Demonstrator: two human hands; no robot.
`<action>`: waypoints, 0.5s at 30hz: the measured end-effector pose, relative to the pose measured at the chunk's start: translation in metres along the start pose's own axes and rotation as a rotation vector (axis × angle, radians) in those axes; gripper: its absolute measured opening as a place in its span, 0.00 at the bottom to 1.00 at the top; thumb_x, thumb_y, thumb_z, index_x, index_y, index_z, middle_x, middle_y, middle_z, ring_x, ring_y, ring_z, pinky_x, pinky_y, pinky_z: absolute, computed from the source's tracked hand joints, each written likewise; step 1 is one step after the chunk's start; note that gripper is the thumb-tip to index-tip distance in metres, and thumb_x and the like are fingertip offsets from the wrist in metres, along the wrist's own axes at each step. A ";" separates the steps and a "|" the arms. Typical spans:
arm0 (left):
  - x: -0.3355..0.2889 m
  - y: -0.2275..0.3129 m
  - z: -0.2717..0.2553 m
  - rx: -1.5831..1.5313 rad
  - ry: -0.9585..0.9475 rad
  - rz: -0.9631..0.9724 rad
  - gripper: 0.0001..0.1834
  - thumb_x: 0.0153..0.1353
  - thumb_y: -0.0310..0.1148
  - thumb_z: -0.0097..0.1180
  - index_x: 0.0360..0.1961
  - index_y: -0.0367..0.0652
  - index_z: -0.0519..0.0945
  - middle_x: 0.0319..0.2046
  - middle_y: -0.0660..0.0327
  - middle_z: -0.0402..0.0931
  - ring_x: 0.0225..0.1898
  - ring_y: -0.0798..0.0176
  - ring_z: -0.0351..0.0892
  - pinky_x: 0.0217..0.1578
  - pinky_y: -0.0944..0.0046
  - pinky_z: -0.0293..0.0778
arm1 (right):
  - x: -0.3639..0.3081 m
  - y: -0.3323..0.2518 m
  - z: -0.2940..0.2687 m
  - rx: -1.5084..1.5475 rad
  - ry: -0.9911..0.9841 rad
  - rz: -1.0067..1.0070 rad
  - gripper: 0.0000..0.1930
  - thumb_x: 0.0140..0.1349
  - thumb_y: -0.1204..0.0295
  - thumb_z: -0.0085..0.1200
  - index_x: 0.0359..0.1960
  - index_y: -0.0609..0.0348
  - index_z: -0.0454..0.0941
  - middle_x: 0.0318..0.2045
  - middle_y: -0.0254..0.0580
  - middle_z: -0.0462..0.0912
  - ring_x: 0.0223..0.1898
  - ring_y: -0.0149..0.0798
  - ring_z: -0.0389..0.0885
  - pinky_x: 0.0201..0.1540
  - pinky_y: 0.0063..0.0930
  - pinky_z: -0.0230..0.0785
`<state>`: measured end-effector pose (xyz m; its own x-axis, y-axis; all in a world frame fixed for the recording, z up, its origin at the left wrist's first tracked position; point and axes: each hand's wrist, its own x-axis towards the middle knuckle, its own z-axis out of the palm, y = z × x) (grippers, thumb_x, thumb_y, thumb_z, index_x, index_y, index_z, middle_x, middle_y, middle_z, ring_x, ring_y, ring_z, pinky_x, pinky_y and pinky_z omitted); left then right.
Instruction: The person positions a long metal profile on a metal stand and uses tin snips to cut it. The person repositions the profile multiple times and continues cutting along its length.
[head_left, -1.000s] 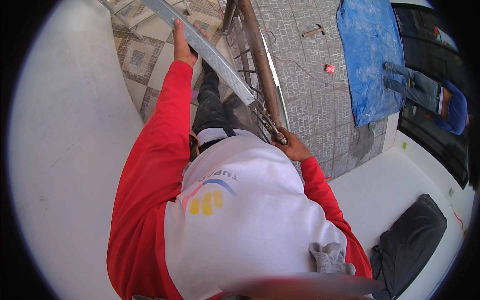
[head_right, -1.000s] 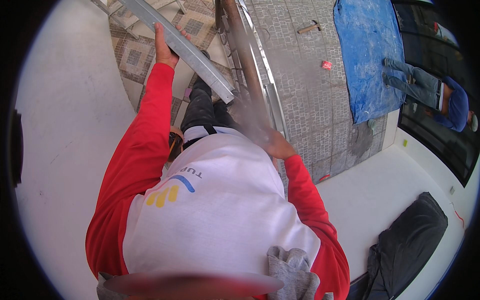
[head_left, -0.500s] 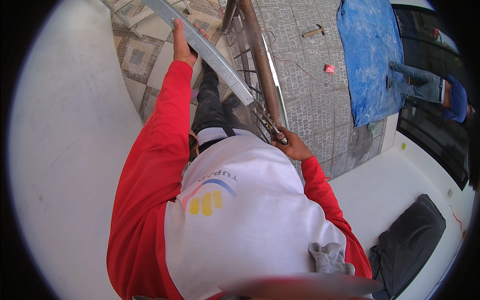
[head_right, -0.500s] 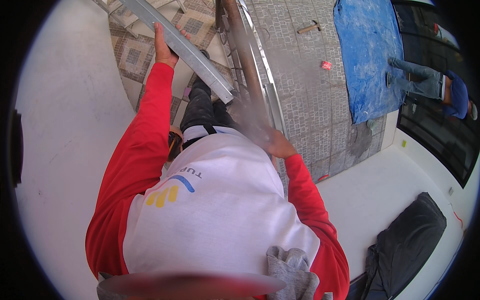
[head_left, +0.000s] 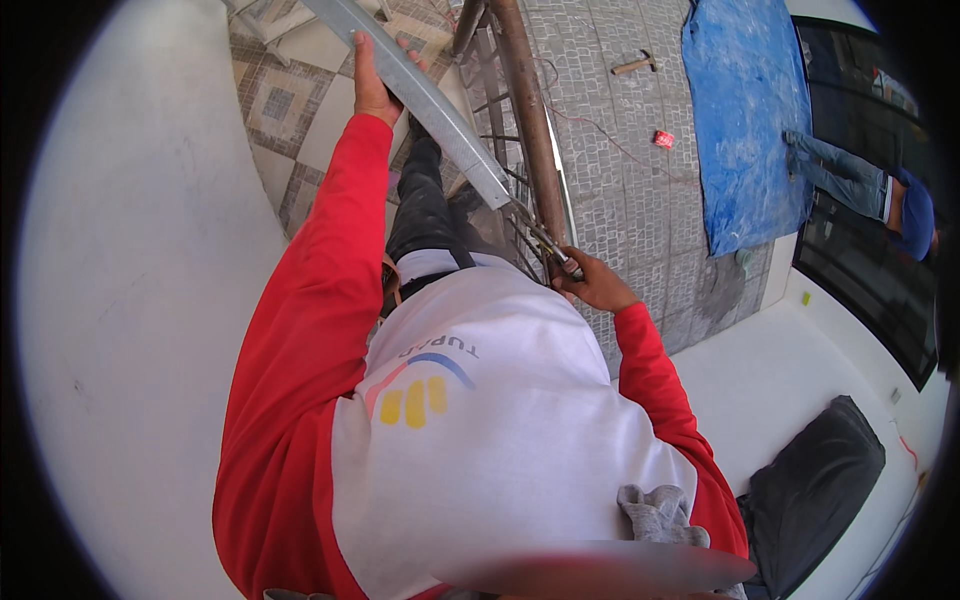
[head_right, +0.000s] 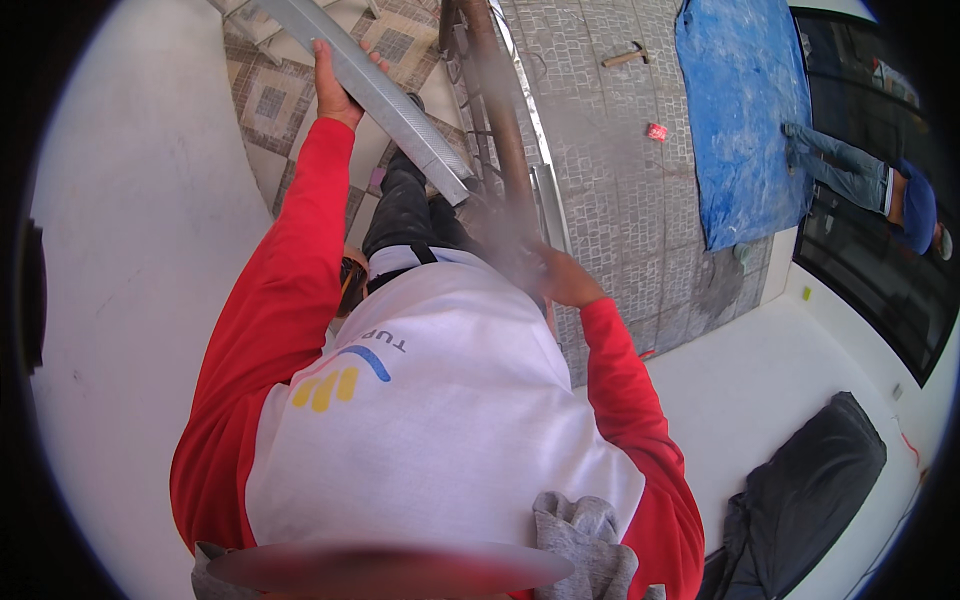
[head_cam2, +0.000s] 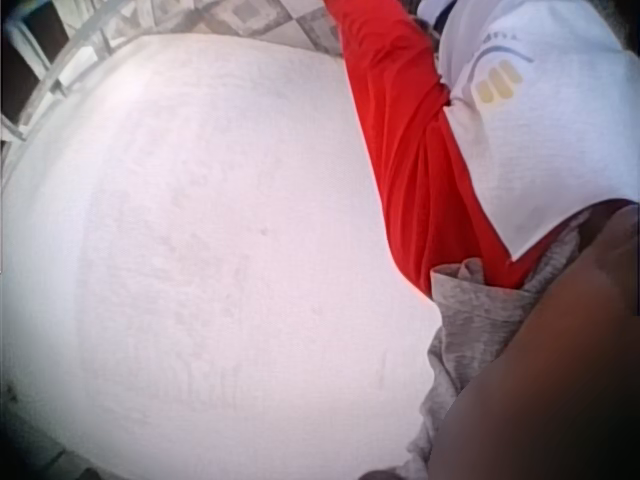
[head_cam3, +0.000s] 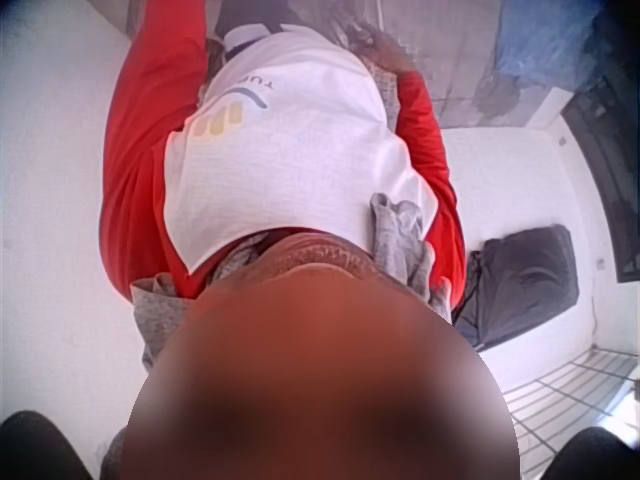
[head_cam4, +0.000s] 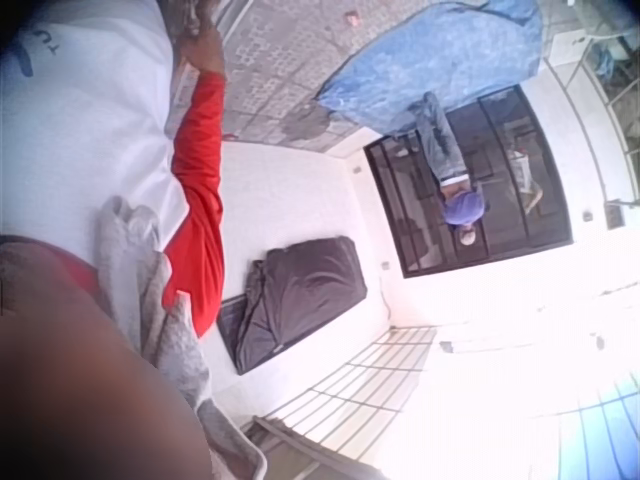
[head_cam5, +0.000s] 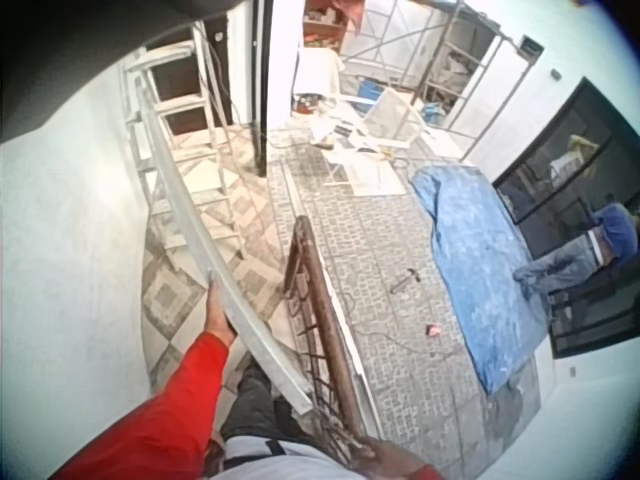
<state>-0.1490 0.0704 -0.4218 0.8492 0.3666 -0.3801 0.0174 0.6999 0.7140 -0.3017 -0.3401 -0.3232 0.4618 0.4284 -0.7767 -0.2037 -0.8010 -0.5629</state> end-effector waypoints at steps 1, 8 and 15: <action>0.000 0.000 -0.001 -0.003 0.002 -0.002 0.44 0.59 0.71 0.51 0.56 0.39 0.63 0.45 0.52 0.73 0.43 0.54 0.77 0.44 0.47 0.82 | 0.000 0.000 0.000 0.008 -0.001 0.005 0.36 0.60 0.61 0.64 0.67 0.65 0.65 0.49 0.58 0.81 0.53 0.53 0.80 0.59 0.42 0.70; 0.002 -0.001 -0.002 -0.051 -0.020 -0.019 0.43 0.56 0.71 0.56 0.56 0.45 0.63 0.41 0.57 0.74 0.41 0.57 0.77 0.42 0.48 0.82 | 0.001 0.005 0.011 0.051 0.008 -0.052 0.36 0.62 0.61 0.63 0.67 0.66 0.63 0.48 0.56 0.82 0.54 0.50 0.80 0.61 0.40 0.68; 0.000 -0.002 0.001 -0.001 0.003 0.008 0.43 0.59 0.71 0.52 0.55 0.41 0.63 0.43 0.52 0.73 0.42 0.55 0.77 0.45 0.47 0.81 | -0.001 0.009 0.015 0.054 0.023 -0.022 0.38 0.63 0.60 0.62 0.69 0.68 0.60 0.49 0.53 0.83 0.56 0.47 0.79 0.63 0.39 0.67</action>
<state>-0.1481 0.0683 -0.4228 0.8478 0.3743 -0.3758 0.0098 0.6973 0.7167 -0.3172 -0.3411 -0.3314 0.4860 0.4357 -0.7576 -0.2394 -0.7674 -0.5948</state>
